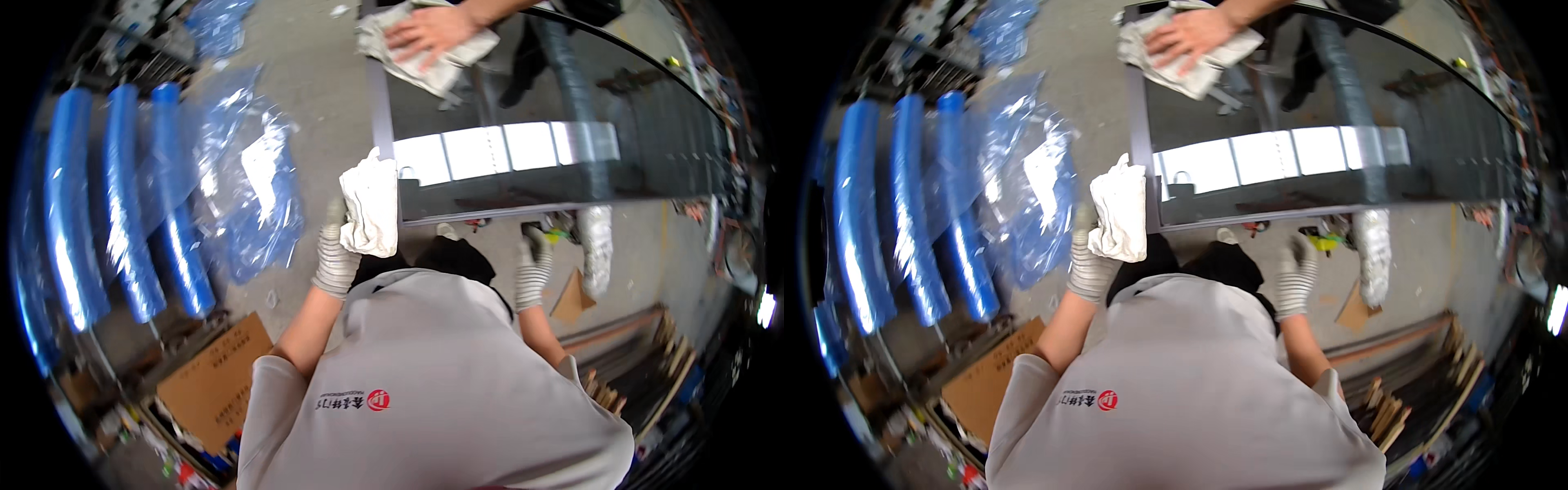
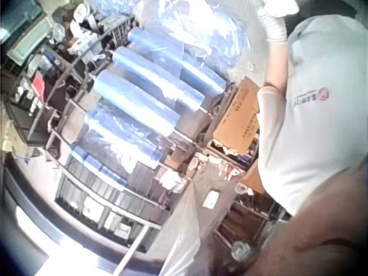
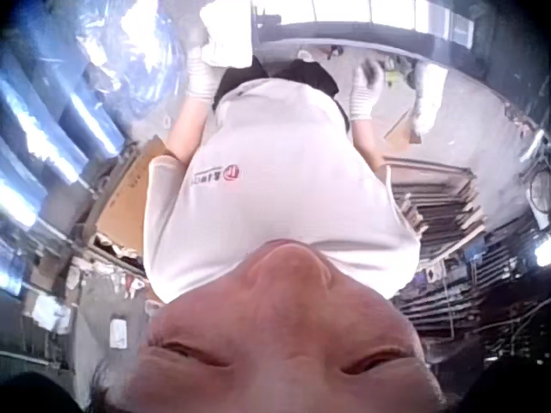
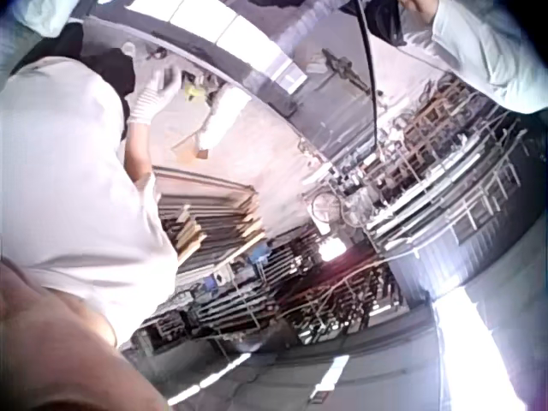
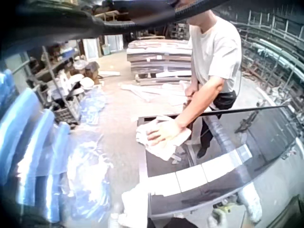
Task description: The person wipes down a large glass panel with a cloth, applies adhesive from a bottle, and uses a blade to trim a seal around the edges of the frame.
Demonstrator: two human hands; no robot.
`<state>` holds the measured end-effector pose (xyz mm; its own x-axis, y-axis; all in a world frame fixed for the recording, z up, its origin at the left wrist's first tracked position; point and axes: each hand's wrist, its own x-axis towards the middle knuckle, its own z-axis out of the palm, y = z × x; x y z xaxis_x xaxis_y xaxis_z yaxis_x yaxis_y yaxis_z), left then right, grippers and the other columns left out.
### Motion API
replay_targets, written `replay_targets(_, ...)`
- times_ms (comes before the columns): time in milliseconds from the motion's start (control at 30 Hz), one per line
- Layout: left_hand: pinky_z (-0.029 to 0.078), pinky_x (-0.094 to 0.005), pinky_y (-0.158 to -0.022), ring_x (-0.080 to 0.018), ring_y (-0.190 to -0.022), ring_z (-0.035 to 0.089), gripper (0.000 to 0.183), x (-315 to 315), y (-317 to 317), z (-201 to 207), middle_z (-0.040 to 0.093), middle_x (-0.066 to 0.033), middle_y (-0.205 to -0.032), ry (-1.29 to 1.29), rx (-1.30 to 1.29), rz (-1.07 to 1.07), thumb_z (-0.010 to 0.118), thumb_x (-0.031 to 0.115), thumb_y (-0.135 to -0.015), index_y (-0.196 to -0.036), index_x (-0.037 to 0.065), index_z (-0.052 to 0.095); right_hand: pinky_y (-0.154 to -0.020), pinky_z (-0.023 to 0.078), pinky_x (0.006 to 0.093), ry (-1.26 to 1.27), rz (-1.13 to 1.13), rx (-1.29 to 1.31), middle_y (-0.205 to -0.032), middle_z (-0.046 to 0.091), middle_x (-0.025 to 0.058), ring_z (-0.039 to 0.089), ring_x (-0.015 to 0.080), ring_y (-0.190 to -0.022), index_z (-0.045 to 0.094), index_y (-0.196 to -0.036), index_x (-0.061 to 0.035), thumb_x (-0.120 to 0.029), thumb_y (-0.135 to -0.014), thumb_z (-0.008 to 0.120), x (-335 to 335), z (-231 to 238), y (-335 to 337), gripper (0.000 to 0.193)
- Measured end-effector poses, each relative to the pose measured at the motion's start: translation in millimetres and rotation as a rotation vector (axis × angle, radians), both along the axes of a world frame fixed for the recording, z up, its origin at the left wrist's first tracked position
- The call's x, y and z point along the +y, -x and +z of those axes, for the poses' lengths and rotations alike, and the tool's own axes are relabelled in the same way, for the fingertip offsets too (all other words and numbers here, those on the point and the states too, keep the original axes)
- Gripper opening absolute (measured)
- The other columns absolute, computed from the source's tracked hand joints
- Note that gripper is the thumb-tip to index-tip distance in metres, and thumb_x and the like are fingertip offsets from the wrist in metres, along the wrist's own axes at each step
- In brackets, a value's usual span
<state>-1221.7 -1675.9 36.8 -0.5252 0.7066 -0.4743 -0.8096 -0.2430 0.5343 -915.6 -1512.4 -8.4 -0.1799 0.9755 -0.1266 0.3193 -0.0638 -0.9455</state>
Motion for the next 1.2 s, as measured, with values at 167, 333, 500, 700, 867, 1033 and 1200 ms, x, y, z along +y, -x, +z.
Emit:
replay_targets(167,0.046,-0.0305,-0.087,-0.0198,-0.1,0.057,0.057,22.7,16.9,25.3,0.057,-0.0101,-0.115,-0.182,-0.659,-0.467,0.056,0.04,-0.088,-0.128,0.003,0.044,-0.097,0.04,0.0391,-0.513,0.555,-0.171,-0.12,0.052,0.0178,0.05,0.0331,-0.111,0.045,-0.124,-0.0025,-0.015,-0.07,0.075,-40.2,111.0,129.4,0.063)
replay_targets(333,0.049,-0.0256,-0.082,-0.0122,-0.095,0.058,0.037,38.3,3.5,35.0,0.056,-0.007,-0.113,-0.093,-0.341,-0.604,0.057,0.02,-0.089,-0.12,0.001,0.051,-0.107,0.029,0.0376,0.504,0.128,0.666,-0.137,0.038,0.0145,0.036,0.0252,-0.128,0.026,-0.14,-0.0037,-0.038,-0.085,0.062,-85.9,112.6,150.5,0.074)
replay_targets(500,0.044,-0.0259,-0.087,-0.0115,-0.085,0.058,0.026,42.9,-19.4,22.8,0.061,-0.0037,-0.098,0.104,0.346,-0.962,0.058,0.025,-0.09,-0.105,0.005,0.058,-0.096,0.04,0.03,0.685,-0.137,0.777,-0.12,0.052,0.0056,0.049,0.015,-0.111,0.044,-0.128,-0.0036,-0.04,-0.086,0.06,-100.8,91.6,156.0,0.058)
replay_targets(700,0.044,-0.0268,-0.082,-0.0119,-0.09,0.055,0.02,43.3,25.8,17.8,0.062,-0.0033,-0.089,0.238,0.705,-0.723,0.058,0.023,-0.09,-0.097,0.005,0.062,-0.088,0.044,0.0378,-0.679,0.084,-0.505,-0.104,0.06,0.0104,0.055,0.0277,-0.097,0.063,-0.109,-0.0089,-0.006,-0.069,0.06,27.4,87.6,110.6,0.04)
replay_targets(867,0.045,-0.0293,-0.083,-0.014,-0.086,0.057,0.021,37.4,57.3,26.0,0.064,-0.0056,-0.088,0.424,0.728,-0.445,0.054,0.022,-0.092,-0.091,0.002,0.063,-0.085,0.045,0.0388,-0.633,0.338,-0.805,-0.095,0.065,0.0115,0.06,0.0288,-0.091,0.064,-0.098,-0.0075,-0.008,-0.073,0.057,102.4,29.4,109.3,0.027)
replay_targets(1033,0.047,-0.0308,-0.082,-0.0162,-0.084,0.061,0.023,22.2,48.6,28.4,0.065,-0.0073,-0.089,0.526,0.584,-0.189,0.055,0.024,-0.091,-0.093,0.003,0.063,-0.095,0.044,0.036,-0.857,0.847,-0.464,-0.102,0.065,0.0082,0.06,0.0195,-0.1,0.063,-0.099,-0.0081,-0.016,-0.083,0.049,14.8,-0.5,169.3,0.023)
replay_targets(1200,0.049,-0.0312,-0.08,-0.0179,-0.083,0.063,0.024,17.4,39.6,25.9,0.065,-0.0086,-0.09,0.55,0.499,-0.139,0.057,0.025,-0.09,-0.095,0.003,0.063,-0.094,0.043,0.0359,-0.869,1.21,-0.859,-0.108,0.063,0.0027,0.057,0.0177,-0.104,0.061,-0.107,-0.013,-0.014,-0.081,0.05,83.0,26.6,140.1,0.028)
